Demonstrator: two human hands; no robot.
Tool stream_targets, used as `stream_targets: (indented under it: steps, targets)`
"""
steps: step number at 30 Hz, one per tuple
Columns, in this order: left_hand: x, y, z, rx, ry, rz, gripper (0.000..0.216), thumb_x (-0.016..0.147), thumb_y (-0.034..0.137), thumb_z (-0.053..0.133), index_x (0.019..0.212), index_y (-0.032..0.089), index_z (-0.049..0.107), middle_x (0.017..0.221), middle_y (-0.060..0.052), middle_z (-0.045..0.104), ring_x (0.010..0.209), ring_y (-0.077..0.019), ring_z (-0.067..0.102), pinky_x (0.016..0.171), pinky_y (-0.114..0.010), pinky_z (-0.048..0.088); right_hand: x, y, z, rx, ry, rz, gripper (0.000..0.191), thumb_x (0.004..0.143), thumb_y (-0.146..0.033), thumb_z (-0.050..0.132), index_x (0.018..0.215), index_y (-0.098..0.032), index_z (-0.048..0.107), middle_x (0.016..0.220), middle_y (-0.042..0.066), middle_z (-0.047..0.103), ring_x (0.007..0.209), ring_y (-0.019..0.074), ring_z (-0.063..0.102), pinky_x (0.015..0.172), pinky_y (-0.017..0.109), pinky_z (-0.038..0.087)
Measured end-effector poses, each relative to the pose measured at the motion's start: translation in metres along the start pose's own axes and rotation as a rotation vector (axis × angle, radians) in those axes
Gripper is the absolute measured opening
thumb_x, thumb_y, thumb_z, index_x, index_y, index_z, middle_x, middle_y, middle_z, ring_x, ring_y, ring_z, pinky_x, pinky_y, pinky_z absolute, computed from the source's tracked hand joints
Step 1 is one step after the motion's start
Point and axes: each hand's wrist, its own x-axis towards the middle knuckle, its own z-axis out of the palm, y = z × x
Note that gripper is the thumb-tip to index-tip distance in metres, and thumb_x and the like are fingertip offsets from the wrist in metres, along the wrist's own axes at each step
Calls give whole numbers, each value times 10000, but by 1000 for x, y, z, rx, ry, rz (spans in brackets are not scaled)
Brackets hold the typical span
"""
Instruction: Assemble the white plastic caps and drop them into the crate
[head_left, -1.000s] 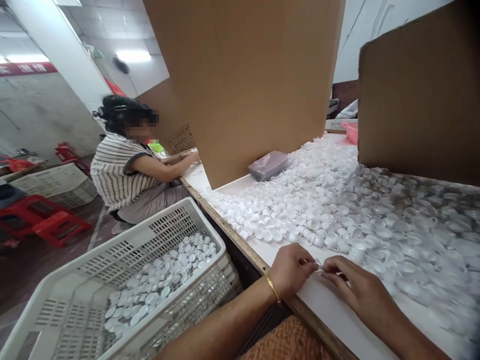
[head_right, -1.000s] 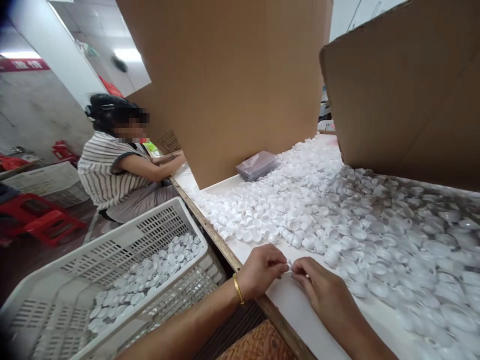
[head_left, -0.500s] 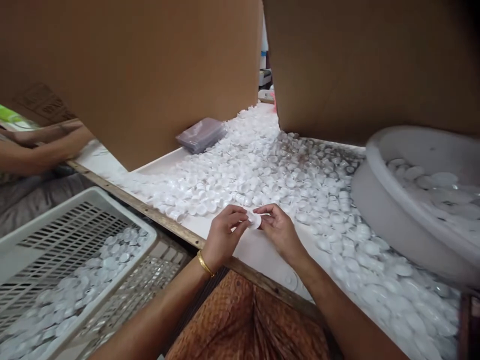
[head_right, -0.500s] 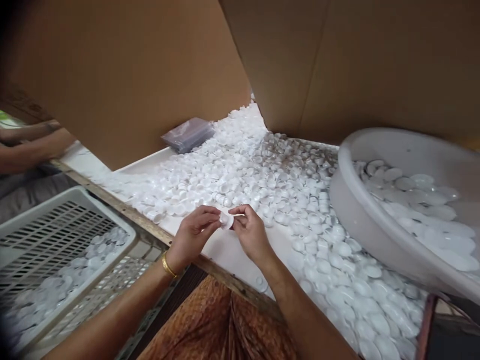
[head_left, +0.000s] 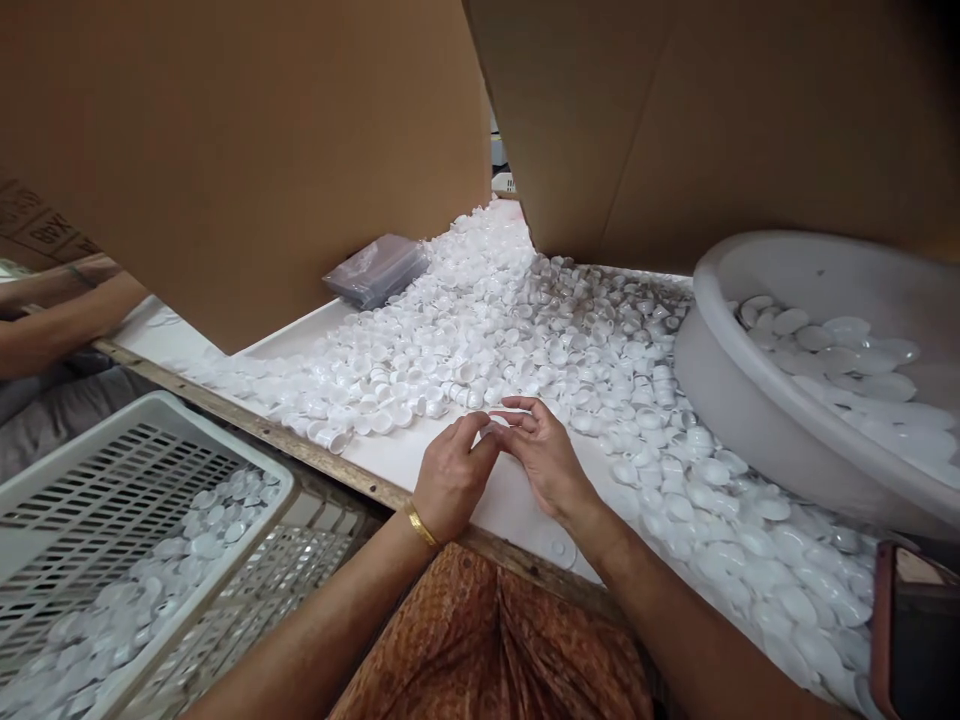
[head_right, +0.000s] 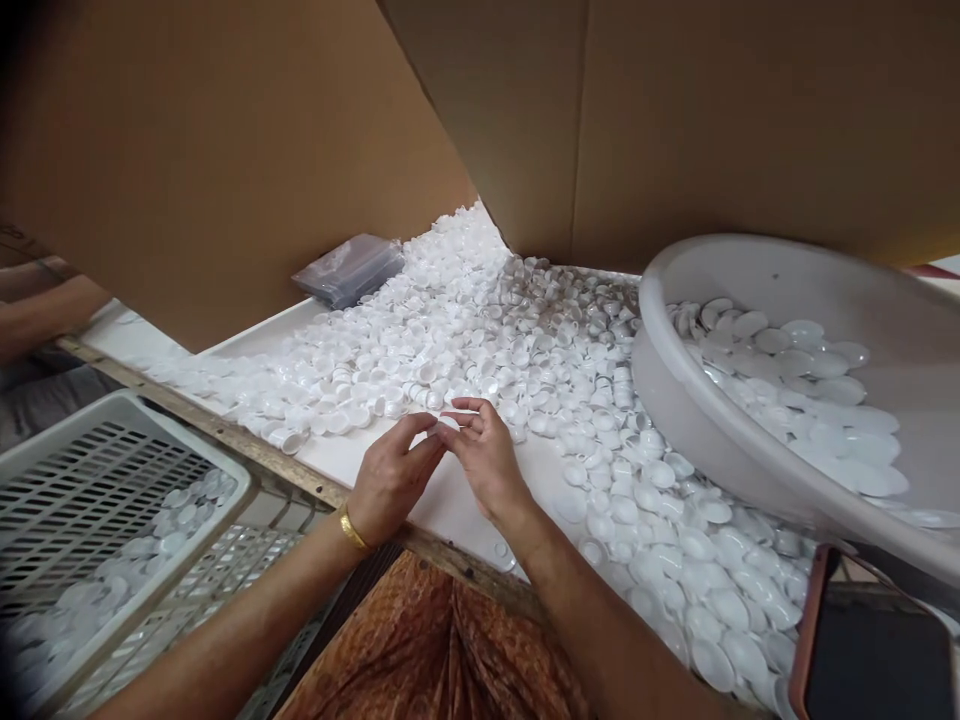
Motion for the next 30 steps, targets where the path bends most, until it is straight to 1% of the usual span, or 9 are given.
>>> stream_targets:
  steps: [2,5,7,10,14,19,24,27,30]
  targets:
    - [3,4,-4,-135,39,-26,195,863,243,457,958,200,622,1065,-86,590,972,-184,573,839,-331,495,1,0,0,-20,27,-12,377,690,-299,667,1003,-213,475,970,44,614,848,163,606,793,331,479]
    - [8,8,-11,-355,100,-258,243,829,302,523,1043,211,592,1045,-77,592,946,-176,587,792,-313,526,2,0,2,-111,39,-77,316,702,-235,614,990,-215,484,951,35,600,874,162,595,798,323,480]
    - [10,9,-11,-491,28,-450,337,799,372,553,1081,187,562,972,-72,601,788,-157,614,651,-286,550,1,1,4,-174,27,-142,288,696,-194,585,968,-217,492,953,32,586,916,162,580,796,306,483]
    - [12,11,-7,-677,-90,-574,394,801,404,534,1107,155,536,921,-64,607,666,-129,611,581,-268,545,0,2,5,-200,2,-197,264,711,-180,546,966,-222,487,964,32,572,925,158,575,741,281,501]
    - [11,16,-5,-646,-20,-541,332,808,348,538,1083,164,560,928,-63,614,738,-140,616,657,-267,539,-3,-2,6,-202,-2,-223,262,725,-176,520,978,-231,482,965,23,559,900,155,579,687,267,509]
    - [10,19,-8,-443,32,-362,261,834,302,512,1052,175,579,873,-53,579,750,-126,569,629,-228,510,-7,-9,7,-214,30,-281,248,710,-133,507,936,-231,478,884,-1,546,801,131,587,684,257,496]
    - [10,17,-3,-376,69,-239,240,847,275,498,1043,164,580,810,-47,570,716,-124,543,616,-227,483,-8,-12,8,-234,57,-295,247,685,-89,474,887,-231,466,791,-31,520,680,107,569,602,232,490]
    - [11,15,6,-444,69,-285,239,844,295,500,1015,157,595,802,-45,579,697,-122,563,618,-229,496,-6,-11,7,-233,104,-275,224,651,-78,449,824,-221,450,767,-45,495,622,97,548,517,210,480]
    - [11,13,11,-660,22,-436,281,827,343,518,1021,154,593,841,-48,606,701,-129,607,641,-246,532,-2,-9,3,-276,143,-253,224,650,-80,457,828,-216,447,788,-44,492,619,92,549,494,197,468]
